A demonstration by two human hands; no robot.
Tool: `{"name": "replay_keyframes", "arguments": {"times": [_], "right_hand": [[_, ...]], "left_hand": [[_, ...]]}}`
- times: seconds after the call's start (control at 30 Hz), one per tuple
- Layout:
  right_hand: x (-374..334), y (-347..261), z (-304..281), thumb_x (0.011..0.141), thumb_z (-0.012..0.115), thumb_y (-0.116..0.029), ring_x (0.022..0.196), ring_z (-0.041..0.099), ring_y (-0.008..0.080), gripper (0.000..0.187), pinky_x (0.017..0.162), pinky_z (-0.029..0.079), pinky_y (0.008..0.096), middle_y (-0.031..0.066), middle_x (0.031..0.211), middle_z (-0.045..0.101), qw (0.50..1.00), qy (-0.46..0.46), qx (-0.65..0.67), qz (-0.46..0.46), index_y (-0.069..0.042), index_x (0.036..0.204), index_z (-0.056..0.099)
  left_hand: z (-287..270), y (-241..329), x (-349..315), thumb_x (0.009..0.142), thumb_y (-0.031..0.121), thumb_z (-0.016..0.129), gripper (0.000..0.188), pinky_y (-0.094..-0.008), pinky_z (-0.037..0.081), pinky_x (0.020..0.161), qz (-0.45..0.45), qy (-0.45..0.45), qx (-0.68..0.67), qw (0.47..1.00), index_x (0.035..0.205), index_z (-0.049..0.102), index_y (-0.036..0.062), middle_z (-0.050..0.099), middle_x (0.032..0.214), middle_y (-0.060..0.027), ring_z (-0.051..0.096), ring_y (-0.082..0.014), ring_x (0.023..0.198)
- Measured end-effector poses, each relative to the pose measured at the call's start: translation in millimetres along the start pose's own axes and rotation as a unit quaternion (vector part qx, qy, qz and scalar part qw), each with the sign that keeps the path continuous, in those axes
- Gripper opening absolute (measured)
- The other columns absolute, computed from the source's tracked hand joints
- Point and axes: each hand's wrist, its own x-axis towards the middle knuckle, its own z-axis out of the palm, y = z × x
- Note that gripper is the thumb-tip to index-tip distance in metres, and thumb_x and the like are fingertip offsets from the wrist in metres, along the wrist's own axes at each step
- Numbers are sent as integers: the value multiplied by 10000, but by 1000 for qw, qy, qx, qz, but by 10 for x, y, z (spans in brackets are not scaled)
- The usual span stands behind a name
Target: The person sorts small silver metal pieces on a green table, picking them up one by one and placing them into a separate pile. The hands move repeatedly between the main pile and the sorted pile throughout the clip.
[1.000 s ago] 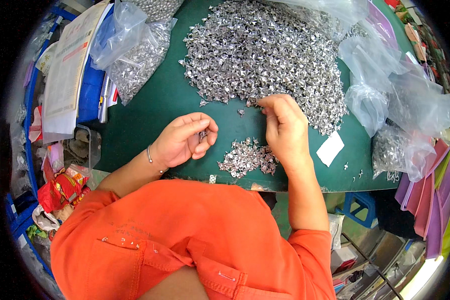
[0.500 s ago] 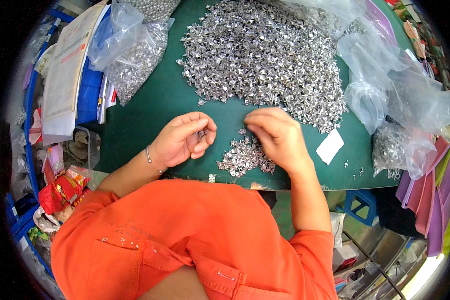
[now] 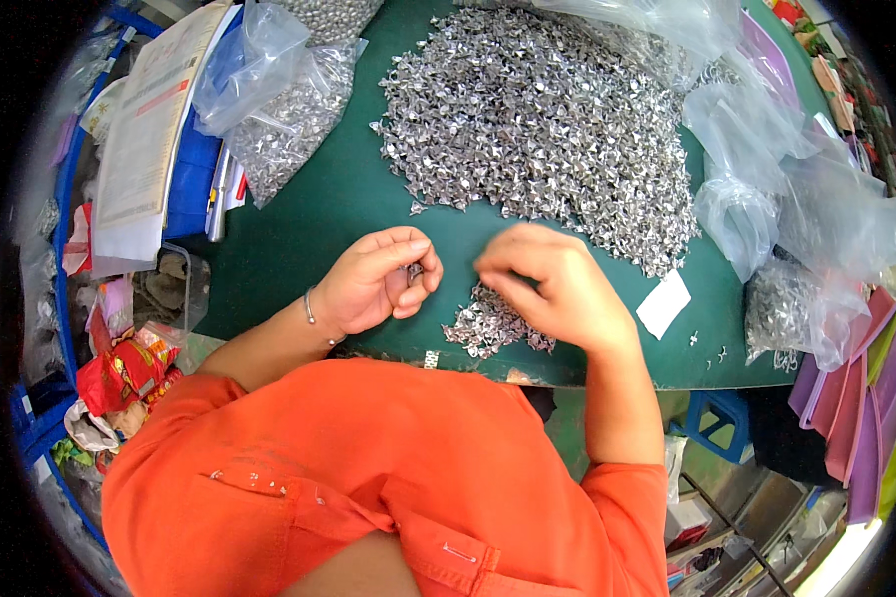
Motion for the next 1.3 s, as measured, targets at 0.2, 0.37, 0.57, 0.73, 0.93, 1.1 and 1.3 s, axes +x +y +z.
{"name": "replay_keyframes", "arguments": {"times": [0.2, 0.37, 0.57, 0.73, 0.93, 1.1, 1.3], "right_hand": [[554, 56, 420, 814, 614, -144, 1198, 578, 230, 215, 1049, 415, 476, 41, 1204, 644, 909, 74, -354, -209, -95, 1012, 681], [710, 384, 239, 837, 578, -201, 1215, 548, 193, 262, 1082, 358, 517, 23, 1248, 607, 841, 87, -476, -240, -152, 1080, 663], [945, 372, -59, 823, 590, -127, 1113, 586, 268, 287, 1004, 415, 517, 65, 1162, 609, 819, 198, -515, -159, -185, 1097, 649], [1200, 496, -293, 830, 666, -191, 1044, 617, 283, 249, 916, 457, 467, 66, 1102, 635, 797, 262, -526, -142, -174, 1078, 654], [1403, 349, -410, 852, 689, -243, 926, 613, 317, 203, 800, 466, 478, 109, 990, 631, 752, 358, -548, -82, -136, 1022, 662], [1138, 218, 430, 770, 603, -41, 1089, 626, 343, 291, 961, 514, 431, 155, 1142, 650, 921, 67, -298, -244, -2, 1049, 677], [675, 260, 394, 775, 595, -121, 1031, 614, 254, 254, 839, 531, 376, 78, 1094, 623, 921, 30, -314, -227, 0, 985, 669]], "left_hand": [[30, 40, -23, 1025, 158, 475, 201, -276, 411, 474, -9, -2, 17, 1000, 899, 555, 24, 624, 857, -138, 517, -147, 590], [-22, -1, -11, 1028, 163, 476, 211, -271, 418, 477, -4, -8, -2, 1000, 903, 569, 20, 635, 876, -142, 515, -140, 592], [-21, 3, -6, 1034, 168, 476, 217, -267, 420, 481, -4, -6, 1, 1000, 910, 576, 19, 636, 879, -138, 512, -132, 596], [-20, 1, -19, 1033, 173, 484, 215, -267, 419, 484, -6, -2, 2, 1000, 912, 578, 22, 637, 881, -133, 513, -129, 601], [-20, 15, -11, 1024, 185, 503, 212, -275, 410, 477, -26, -15, 18, 999, 905, 577, 26, 629, 851, -124, 507, -130, 588], [7, 55, -13, 1015, 185, 511, 223, -279, 407, 472, -57, -8, 45, 997, 879, 577, 21, 622, 829, -130, 502, -140, 556], [-1, 43, -39, 1016, 176, 503, 221, -266, 410, 469, -51, -12, 56, 997, 885, 582, 17, 629, 827, -120, 517, -129, 563]]}}
